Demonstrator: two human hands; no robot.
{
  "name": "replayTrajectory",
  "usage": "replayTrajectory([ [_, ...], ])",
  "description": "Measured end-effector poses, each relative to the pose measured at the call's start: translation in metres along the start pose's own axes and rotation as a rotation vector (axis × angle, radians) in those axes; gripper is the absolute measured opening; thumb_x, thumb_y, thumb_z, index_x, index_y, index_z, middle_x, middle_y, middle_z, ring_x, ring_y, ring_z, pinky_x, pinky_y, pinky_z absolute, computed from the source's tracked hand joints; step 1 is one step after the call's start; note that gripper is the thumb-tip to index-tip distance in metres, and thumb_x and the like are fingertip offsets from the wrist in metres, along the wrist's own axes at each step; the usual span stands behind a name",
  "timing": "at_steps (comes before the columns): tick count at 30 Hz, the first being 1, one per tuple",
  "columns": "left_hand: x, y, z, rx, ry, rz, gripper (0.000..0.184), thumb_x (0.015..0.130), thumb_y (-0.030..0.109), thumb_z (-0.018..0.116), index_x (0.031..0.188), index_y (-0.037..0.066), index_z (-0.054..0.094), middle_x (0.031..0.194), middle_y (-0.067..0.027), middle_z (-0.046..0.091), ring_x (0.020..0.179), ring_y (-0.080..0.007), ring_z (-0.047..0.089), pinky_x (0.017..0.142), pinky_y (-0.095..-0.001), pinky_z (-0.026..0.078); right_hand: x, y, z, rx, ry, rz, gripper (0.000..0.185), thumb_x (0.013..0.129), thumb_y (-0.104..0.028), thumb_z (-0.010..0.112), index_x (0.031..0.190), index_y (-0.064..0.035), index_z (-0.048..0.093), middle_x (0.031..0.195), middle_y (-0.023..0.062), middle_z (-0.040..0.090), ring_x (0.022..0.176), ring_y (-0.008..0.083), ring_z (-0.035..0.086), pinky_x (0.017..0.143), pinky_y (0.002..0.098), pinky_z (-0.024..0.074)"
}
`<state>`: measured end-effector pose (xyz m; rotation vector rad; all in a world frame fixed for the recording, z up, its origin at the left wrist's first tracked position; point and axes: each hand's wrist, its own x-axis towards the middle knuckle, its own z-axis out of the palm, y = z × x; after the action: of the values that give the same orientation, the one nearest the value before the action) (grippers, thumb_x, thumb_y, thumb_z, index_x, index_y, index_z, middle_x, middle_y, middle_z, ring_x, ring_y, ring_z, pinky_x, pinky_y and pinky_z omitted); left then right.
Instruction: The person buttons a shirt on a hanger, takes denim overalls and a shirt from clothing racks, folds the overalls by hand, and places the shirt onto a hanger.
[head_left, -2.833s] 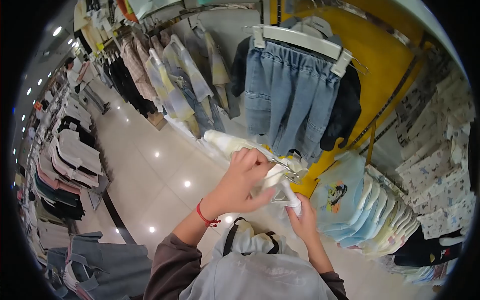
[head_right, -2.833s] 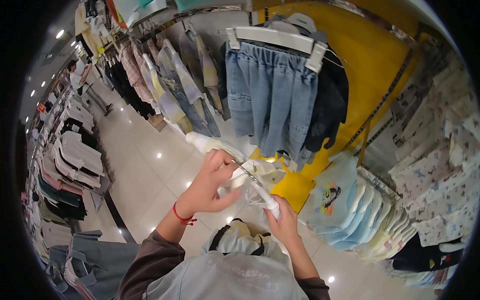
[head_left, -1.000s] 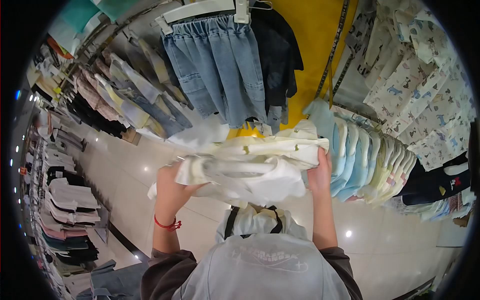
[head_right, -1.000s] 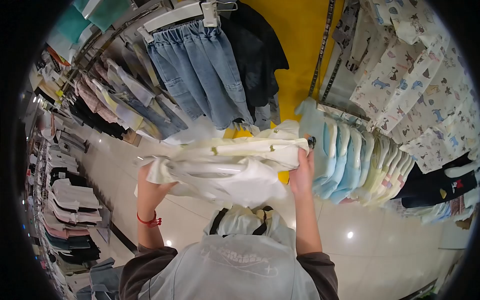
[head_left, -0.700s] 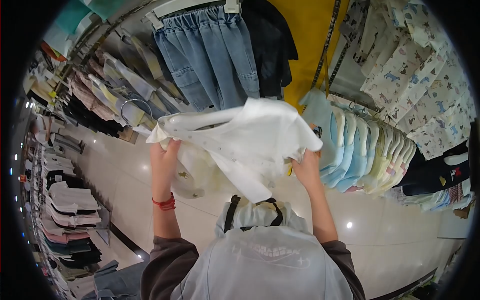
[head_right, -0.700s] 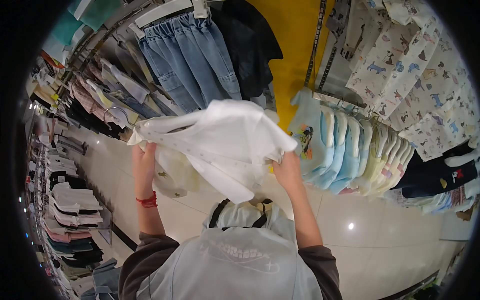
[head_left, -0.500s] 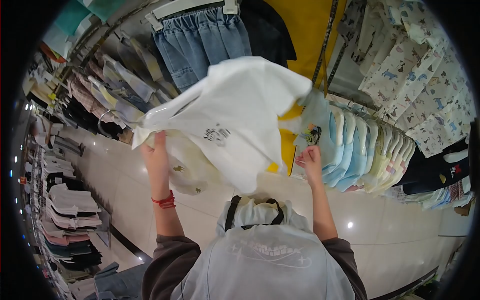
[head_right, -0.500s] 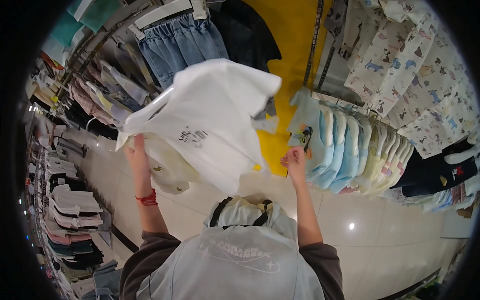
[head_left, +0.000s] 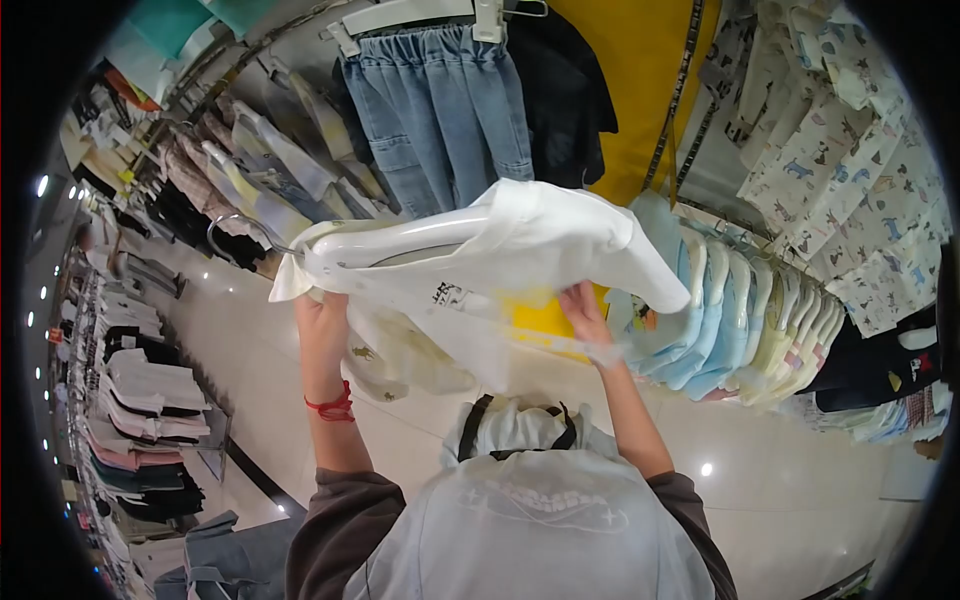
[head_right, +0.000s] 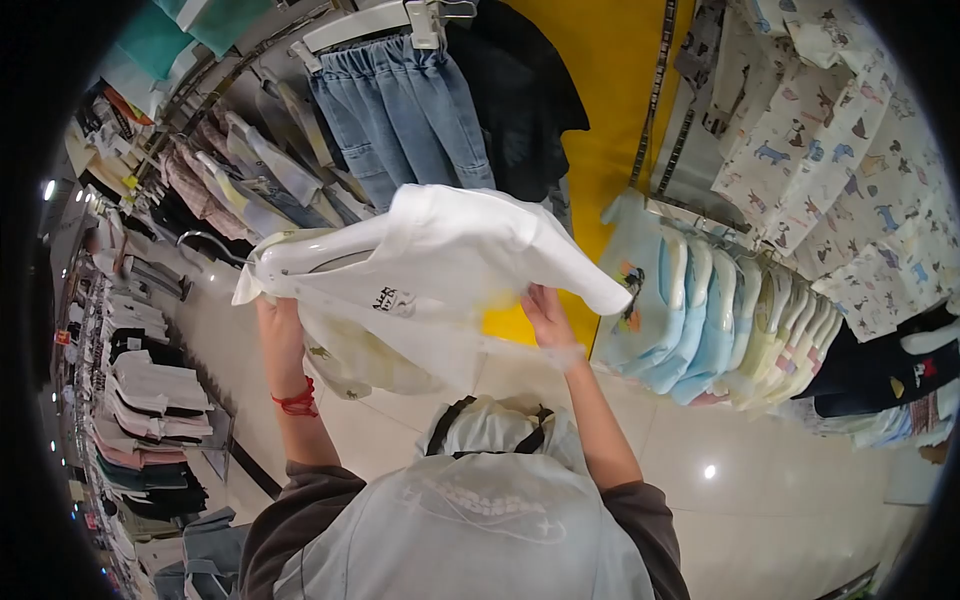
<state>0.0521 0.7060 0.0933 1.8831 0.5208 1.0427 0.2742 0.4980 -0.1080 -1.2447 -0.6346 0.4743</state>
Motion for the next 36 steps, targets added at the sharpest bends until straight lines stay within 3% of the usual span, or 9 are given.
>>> replayTrajectory([
  [4, 0.005, -0.007, 0.008, -0.145, 0.094, -0.146, 0.036, 0.09, 0.022, 0.049, 0.117, -0.001, 0.046, 0.112, -0.0077, 0.053, 0.095, -0.0154, 0.053, 0.082, -0.028, 0.042, -0.01, -0.043, 0.018, -0.161, -0.215, 0.38, 0.034, 0.089, -0.023, 0.046, 0.118, -0.0033, 0.045, 0.095, 0.0028, 0.054, 0.085, 0.0112, 0.048, 0.077, 0.0249, 0.04],
  [9, 0.023, -0.018, 0.014, -0.291, 0.127, -0.272, 0.035, 0.09, 0.021, 0.048, 0.118, -0.001, 0.046, 0.112, -0.0084, 0.053, 0.095, -0.0158, 0.053, 0.083, -0.0285, 0.043, -0.052, -0.062, 0.044, -0.107, -0.706, 0.158, 0.04, 0.087, -0.023, 0.047, 0.122, -0.0065, 0.041, 0.098, 0.0087, 0.054, 0.084, 0.0191, 0.054, 0.07, 0.03, 0.0437],
  [12, 0.035, -0.021, 0.018, -0.303, 0.135, -0.273, 0.035, 0.09, 0.021, 0.048, 0.118, -0.001, 0.045, 0.112, -0.0085, 0.053, 0.095, -0.0159, 0.053, 0.083, -0.0286, 0.043, -0.069, -0.054, 0.072, -0.162, -0.801, 0.046, 0.044, 0.085, -0.024, 0.048, 0.125, -0.0084, 0.039, 0.1, 0.0123, 0.055, 0.083, 0.0239, 0.057, 0.066, 0.033, 0.0459],
  [17, 0.039, -0.026, 0.009, -0.285, 0.144, -0.274, 0.035, 0.09, 0.02, 0.048, 0.118, -0.001, 0.045, 0.111, -0.0087, 0.053, 0.095, -0.0161, 0.053, 0.083, -0.0287, 0.043, -0.063, 0.003, 0.085, -0.42, -0.633, 0.373, 0.055, 0.081, -0.019, 0.054, 0.129, -0.0074, 0.03, 0.106, 0.0184, 0.052, 0.085, 0.0336, 0.059, 0.066, 0.0406, 0.0478],
  [22, 0.03, -0.03, -0.011, -0.237, 0.173, -0.27, 0.035, 0.09, 0.02, 0.048, 0.117, -0.001, 0.045, 0.111, -0.0089, 0.054, 0.095, -0.0163, 0.053, 0.083, -0.0287, 0.043, -0.062, -0.018, 0.1, -0.562, -0.296, 0.248, 0.058, 0.079, -0.028, 0.061, 0.123, -0.0066, 0.03, 0.113, 0.023, 0.044, 0.081, 0.0415, 0.057, 0.071, 0.0455, 0.0477],
  [25, 0.021, -0.032, -0.025, -0.215, 0.193, -0.276, 0.034, 0.09, 0.019, 0.047, 0.117, -0.001, 0.045, 0.111, -0.009, 0.054, 0.095, -0.0164, 0.053, 0.083, -0.0288, 0.043, -0.06, 0.008, 0.11, -0.612, -0.328, 0.191, 0.054, 0.079, -0.029, 0.062, 0.12, -0.0063, 0.035, 0.112, 0.0209, 0.045, 0.082, 0.0407, 0.056, 0.072, 0.043, 0.0485],
  [28, 0.013, -0.035, -0.04, -0.192, 0.215, -0.284, 0.034, 0.09, 0.019, 0.047, 0.117, -0.001, 0.045, 0.11, -0.0091, 0.054, 0.096, -0.0165, 0.053, 0.083, -0.0288, 0.043, -0.049, 0.034, 0.116, -0.242, -0.327, 0.063, 0.045, 0.081, -0.027, 0.061, 0.116, -0.0089, 0.04, 0.112, 0.0159, 0.047, 0.086, 0.0338, 0.057, 0.073, 0.0423, 0.0498],
  [31, 0.003, -0.038, -0.055, -0.173, 0.24, -0.292, 0.034, 0.09, 0.019, 0.047, 0.117, -0.001, 0.045, 0.11, -0.0092, 0.054, 0.096, -0.0166, 0.053, 0.083, -0.0289, 0.043, -0.047, 0.023, 0.109, 0.449, -0.324, 0.678, 0.035, 0.088, -0.02, 0.051, 0.12, -0.0129, 0.041, 0.114, 0.0115, 0.048, 0.095, 0.0225, 0.054, 0.078, 0.0416, 0.0499],
  [36, -0.013, -0.046, -0.075, -0.145, 0.272, -0.313, 0.034, 0.09, 0.018, 0.047, 0.117, -0.001, 0.045, 0.11, -0.0094, 0.054, 0.096, -0.0167, 0.053, 0.083, -0.029, 0.043, -0.009, -0.036, 0.082, 0.789, 0.094, 0.708, 0.012, 0.089, -0.012, 0.045, 0.1, -0.0093, 0.047, 0.096, 0.0053, 0.055, 0.089, 0.0162, 0.057, 0.077, 0.0331, 0.0515],
])
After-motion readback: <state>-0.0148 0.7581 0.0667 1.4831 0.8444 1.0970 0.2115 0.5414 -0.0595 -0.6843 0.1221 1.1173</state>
